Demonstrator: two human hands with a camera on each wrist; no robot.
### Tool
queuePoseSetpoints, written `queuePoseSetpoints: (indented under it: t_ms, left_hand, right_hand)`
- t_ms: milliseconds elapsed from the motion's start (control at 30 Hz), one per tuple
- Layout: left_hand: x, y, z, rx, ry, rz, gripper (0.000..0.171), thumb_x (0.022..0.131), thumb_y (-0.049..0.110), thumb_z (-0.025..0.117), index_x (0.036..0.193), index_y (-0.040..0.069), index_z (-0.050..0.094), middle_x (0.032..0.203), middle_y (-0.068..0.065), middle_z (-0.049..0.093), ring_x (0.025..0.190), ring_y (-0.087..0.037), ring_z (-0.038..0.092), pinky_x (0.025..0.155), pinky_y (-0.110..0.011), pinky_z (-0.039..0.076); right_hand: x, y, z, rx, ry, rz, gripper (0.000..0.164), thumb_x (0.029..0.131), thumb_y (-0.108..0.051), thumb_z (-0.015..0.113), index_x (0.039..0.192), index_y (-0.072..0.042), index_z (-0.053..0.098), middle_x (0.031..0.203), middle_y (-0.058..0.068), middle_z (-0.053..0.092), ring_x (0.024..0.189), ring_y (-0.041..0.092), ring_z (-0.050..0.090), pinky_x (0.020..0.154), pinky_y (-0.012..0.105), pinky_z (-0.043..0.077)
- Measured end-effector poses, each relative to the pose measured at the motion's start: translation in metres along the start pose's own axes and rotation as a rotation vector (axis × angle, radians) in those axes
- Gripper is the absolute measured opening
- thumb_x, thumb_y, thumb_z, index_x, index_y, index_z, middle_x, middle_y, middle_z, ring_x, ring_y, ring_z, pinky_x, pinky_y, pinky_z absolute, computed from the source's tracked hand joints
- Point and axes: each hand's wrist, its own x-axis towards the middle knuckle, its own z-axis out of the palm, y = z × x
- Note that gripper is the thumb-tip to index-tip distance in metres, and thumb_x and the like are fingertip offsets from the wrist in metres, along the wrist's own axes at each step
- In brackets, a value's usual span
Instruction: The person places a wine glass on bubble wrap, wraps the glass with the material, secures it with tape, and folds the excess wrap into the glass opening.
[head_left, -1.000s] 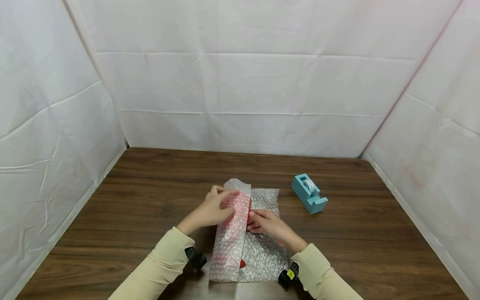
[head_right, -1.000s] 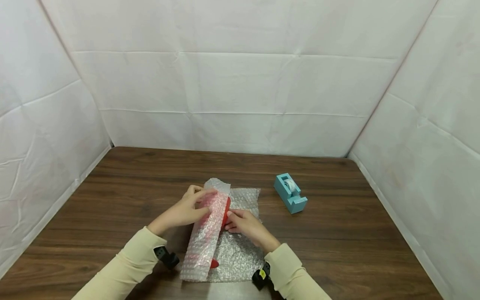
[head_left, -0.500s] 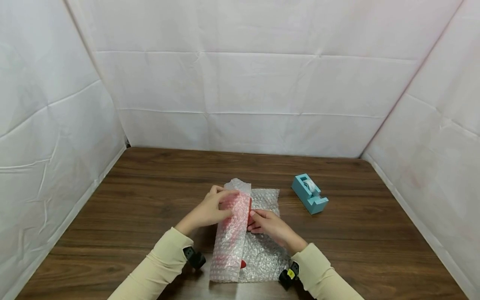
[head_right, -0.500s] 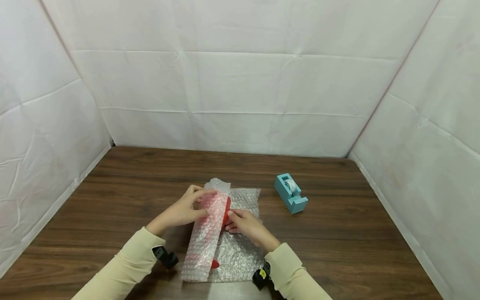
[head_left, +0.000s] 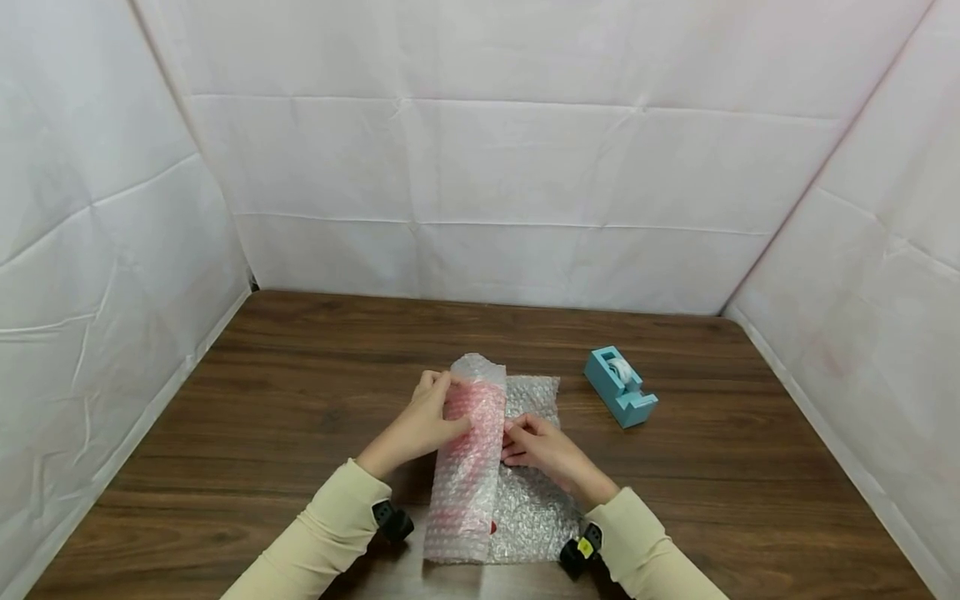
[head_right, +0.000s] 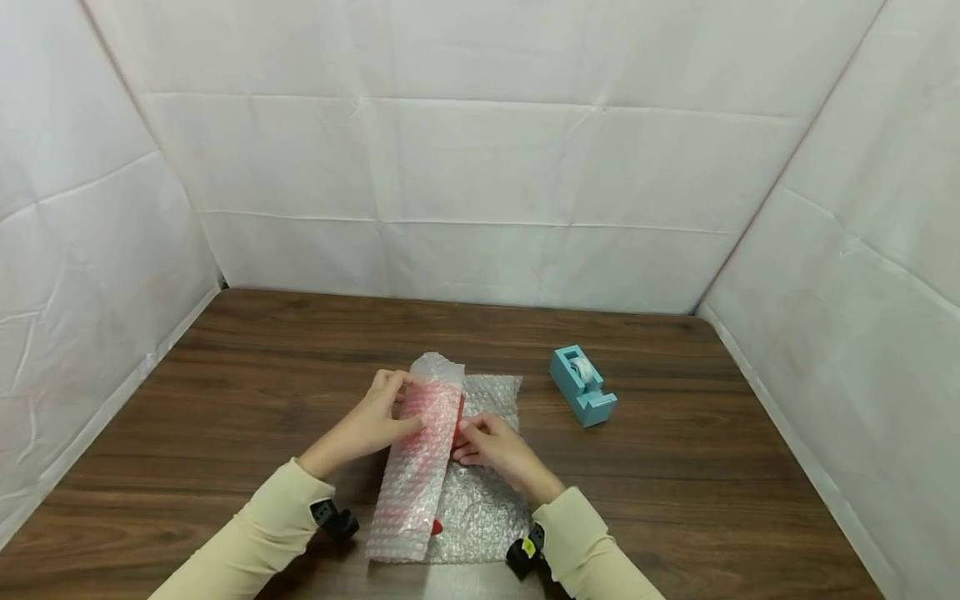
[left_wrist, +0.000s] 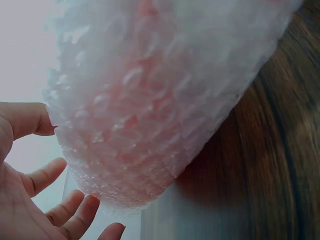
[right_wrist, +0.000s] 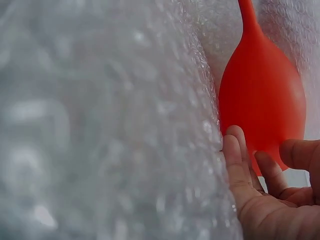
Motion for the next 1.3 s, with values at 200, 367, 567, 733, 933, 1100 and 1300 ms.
queuePoseSetpoints:
  t_ms: [200, 367, 567, 733, 933, 1100, 1300]
  left_hand:
    - [0.0, 0.002, 0.002, 0.009, 0.007, -0.036, 0.039, 0.081, 0.016, 0.069, 0.116, 0.014, 0.053, 0.122, -0.015, 0.039, 0.118, -0.033, 0.039, 0.091, -0.051, 0.041]
    - [0.0, 0.003, 0.004, 0.012, -0.002, -0.044, 0.039, 0.081, 0.019, 0.07, 0.117, 0.018, 0.055, 0.122, -0.012, 0.039, 0.117, -0.031, 0.04, 0.089, -0.05, 0.041]
    - [0.0, 0.006, 0.007, 0.029, -0.008, -0.039, 0.039, 0.083, 0.023, 0.071, 0.118, 0.02, 0.056, 0.122, -0.011, 0.039, 0.116, -0.031, 0.041, 0.085, -0.049, 0.04]
    - [0.0, 0.008, 0.008, 0.047, -0.011, -0.019, 0.039, 0.085, 0.025, 0.07, 0.121, 0.02, 0.057, 0.123, -0.013, 0.039, 0.116, -0.033, 0.041, 0.087, -0.053, 0.038]
    - [0.0, 0.009, 0.01, 0.075, 0.0, 0.031, 0.032, 0.09, 0.022, 0.064, 0.121, 0.018, 0.059, 0.124, -0.015, 0.04, 0.118, -0.035, 0.04, 0.089, -0.057, 0.035]
    - [0.0, 0.01, 0.009, 0.094, -0.017, 0.057, 0.032, 0.092, 0.02, 0.059, 0.124, 0.017, 0.059, 0.128, -0.017, 0.04, 0.125, -0.037, 0.037, 0.092, -0.062, 0.033]
    - [-0.001, 0.012, 0.007, 0.098, -0.063, 0.084, 0.037, 0.093, 0.02, 0.059, 0.129, 0.016, 0.058, 0.13, -0.016, 0.04, 0.128, -0.036, 0.035, 0.094, -0.062, 0.03]
  right_hand:
    - [-0.002, 0.0, -0.003, -0.019, 0.029, 0.01, 0.023, 0.102, -0.017, 0.046, 0.105, 0.005, 0.052, 0.095, 0.01, 0.06, 0.079, 0.011, 0.063, 0.076, 0.027, 0.056]
    - [-0.004, -0.001, -0.005, -0.028, 0.051, 0.008, 0.021, 0.1, -0.011, 0.046, 0.105, 0.007, 0.054, 0.091, 0.008, 0.06, 0.078, 0.011, 0.063, 0.076, 0.028, 0.056]
    - [-0.007, -0.001, -0.009, -0.049, 0.044, 0.001, 0.024, 0.099, -0.01, 0.043, 0.101, 0.009, 0.058, 0.087, 0.006, 0.061, 0.077, 0.011, 0.063, 0.076, 0.028, 0.056]
    - [-0.009, -0.002, -0.012, -0.065, 0.018, -0.013, 0.025, 0.099, -0.009, 0.042, 0.098, 0.009, 0.06, 0.085, 0.005, 0.062, 0.076, 0.01, 0.063, 0.075, 0.027, 0.056]
    - [-0.01, 0.0, -0.015, -0.085, -0.003, -0.016, 0.027, 0.098, -0.008, 0.043, 0.104, 0.013, 0.06, 0.086, 0.003, 0.062, 0.075, 0.009, 0.062, 0.073, 0.025, 0.056]
    - [-0.011, 0.001, -0.017, -0.081, -0.035, -0.03, 0.029, 0.099, -0.009, 0.043, 0.107, 0.015, 0.058, 0.085, 0.001, 0.062, 0.075, 0.008, 0.061, 0.074, 0.024, 0.055]
    - [-0.011, 0.002, -0.02, -0.097, -0.051, -0.028, 0.032, 0.1, -0.009, 0.041, 0.112, 0.016, 0.057, 0.086, 0.003, 0.062, 0.077, 0.009, 0.061, 0.076, 0.026, 0.055]
